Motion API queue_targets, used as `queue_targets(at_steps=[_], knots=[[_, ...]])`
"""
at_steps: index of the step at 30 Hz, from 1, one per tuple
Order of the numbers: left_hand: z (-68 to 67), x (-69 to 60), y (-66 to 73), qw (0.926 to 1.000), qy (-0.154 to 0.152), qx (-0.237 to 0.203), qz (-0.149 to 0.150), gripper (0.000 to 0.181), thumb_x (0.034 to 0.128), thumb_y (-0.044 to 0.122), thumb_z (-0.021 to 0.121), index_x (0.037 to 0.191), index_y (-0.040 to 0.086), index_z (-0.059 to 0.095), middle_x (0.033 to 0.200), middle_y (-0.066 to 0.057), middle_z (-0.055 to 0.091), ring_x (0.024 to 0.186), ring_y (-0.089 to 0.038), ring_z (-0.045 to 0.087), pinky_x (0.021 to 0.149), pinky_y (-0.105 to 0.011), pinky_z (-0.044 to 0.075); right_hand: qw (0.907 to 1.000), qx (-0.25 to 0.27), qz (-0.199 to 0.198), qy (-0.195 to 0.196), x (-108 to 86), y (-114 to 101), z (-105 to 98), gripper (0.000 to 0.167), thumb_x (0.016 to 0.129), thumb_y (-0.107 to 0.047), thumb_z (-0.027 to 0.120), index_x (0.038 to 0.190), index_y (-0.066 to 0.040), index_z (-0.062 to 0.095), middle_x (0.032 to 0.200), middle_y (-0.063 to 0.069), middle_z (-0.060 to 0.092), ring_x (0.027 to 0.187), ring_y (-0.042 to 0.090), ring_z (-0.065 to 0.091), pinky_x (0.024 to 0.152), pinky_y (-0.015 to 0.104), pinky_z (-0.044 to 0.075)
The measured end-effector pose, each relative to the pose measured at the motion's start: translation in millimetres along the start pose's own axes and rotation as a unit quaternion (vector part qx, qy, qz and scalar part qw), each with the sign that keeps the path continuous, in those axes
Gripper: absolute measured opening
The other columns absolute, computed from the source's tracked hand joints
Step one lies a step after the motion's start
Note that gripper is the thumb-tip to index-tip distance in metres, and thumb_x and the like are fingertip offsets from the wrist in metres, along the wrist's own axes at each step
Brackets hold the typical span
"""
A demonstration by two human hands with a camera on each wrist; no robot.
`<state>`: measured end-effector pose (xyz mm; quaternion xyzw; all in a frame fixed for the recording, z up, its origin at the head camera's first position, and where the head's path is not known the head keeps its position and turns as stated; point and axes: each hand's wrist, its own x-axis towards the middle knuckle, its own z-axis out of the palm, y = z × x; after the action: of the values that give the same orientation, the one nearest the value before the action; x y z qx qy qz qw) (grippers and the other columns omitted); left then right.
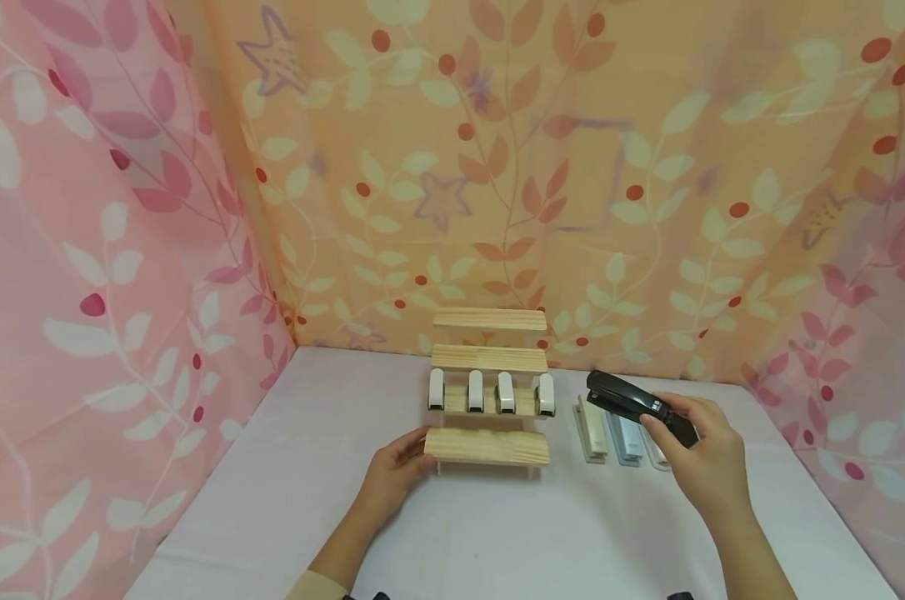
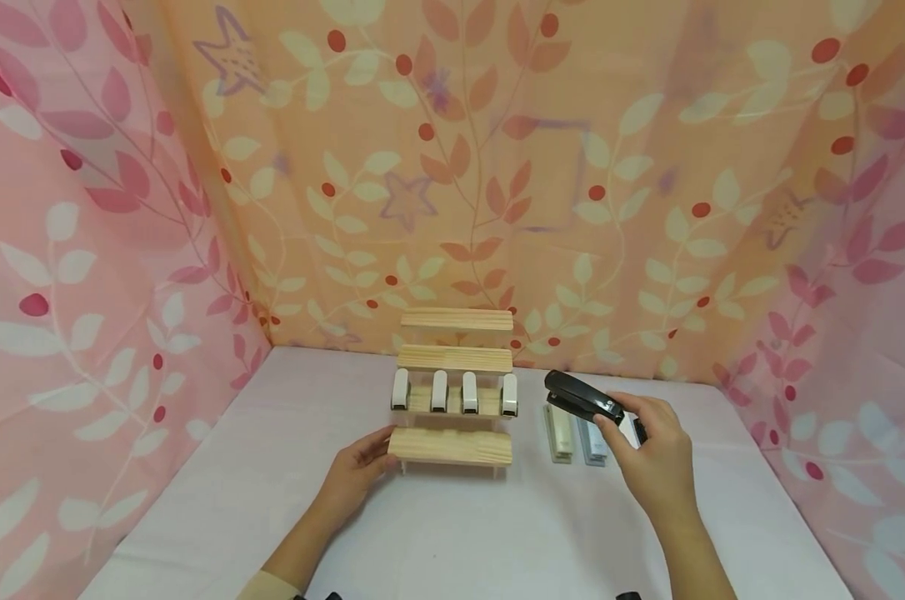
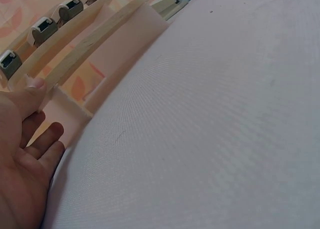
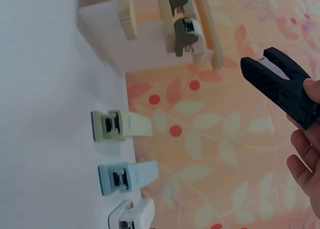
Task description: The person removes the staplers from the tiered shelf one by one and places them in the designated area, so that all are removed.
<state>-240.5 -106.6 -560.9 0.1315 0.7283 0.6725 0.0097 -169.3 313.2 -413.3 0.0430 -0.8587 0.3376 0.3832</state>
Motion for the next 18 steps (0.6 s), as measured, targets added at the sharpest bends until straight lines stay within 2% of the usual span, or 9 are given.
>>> queue_targets(at_steps=[6, 13, 18], knots=[[0.5, 0.0, -1.1, 1.0, 0.001, -0.006, 0.0, 0.057, 0.0928, 0.021, 0.077, 0.145, 0.012, 0.058, 0.139, -0.011, 0.064, 0.13, -0.027, 0.061, 0.101, -0.022, 0.053, 0.9996, -0.006, 0.023, 0.015, -2.2, 13, -8, 0.041, 0.076, -0.002, 0.09, 0.114, -0.005, 0.076, 0.11, 0.01, 0.07, 0.102, -0.011, 0.046, 0.086, 0.008, 0.035], [0.2, -0.2, -1.0, 1.0, 0.001, -0.008, -0.001, 0.057, 0.0927, 0.02, 0.077, 0.145, 0.012, 0.057, 0.14, -0.013, 0.063, 0.13, -0.028, 0.06, 0.101, -0.021, 0.053, 0.9975, -0.023, 0.04, 0.053, -0.9, 33, -16, 0.043, 0.074, 0.0, 0.09, 0.115, -0.003, 0.076, 0.107, 0.013, 0.07, 0.097, -0.013, 0.045, 0.084, 0.005, 0.034], [0.7, -0.7, -0.4, 0.9999, 0.002, -0.01, -0.003, 0.057, 0.0928, 0.019, 0.077, 0.145, 0.011, 0.057, 0.139, -0.014, 0.064, 0.13, -0.029, 0.06, 0.101, -0.021, 0.053, 0.9936, -0.04, 0.069, 0.08, -1.7, 52, -21, 0.04, 0.078, -0.005, 0.089, 0.115, -0.003, 0.076, 0.107, 0.013, 0.072, 0.094, -0.014, 0.044, 0.081, 0.009, 0.033]])
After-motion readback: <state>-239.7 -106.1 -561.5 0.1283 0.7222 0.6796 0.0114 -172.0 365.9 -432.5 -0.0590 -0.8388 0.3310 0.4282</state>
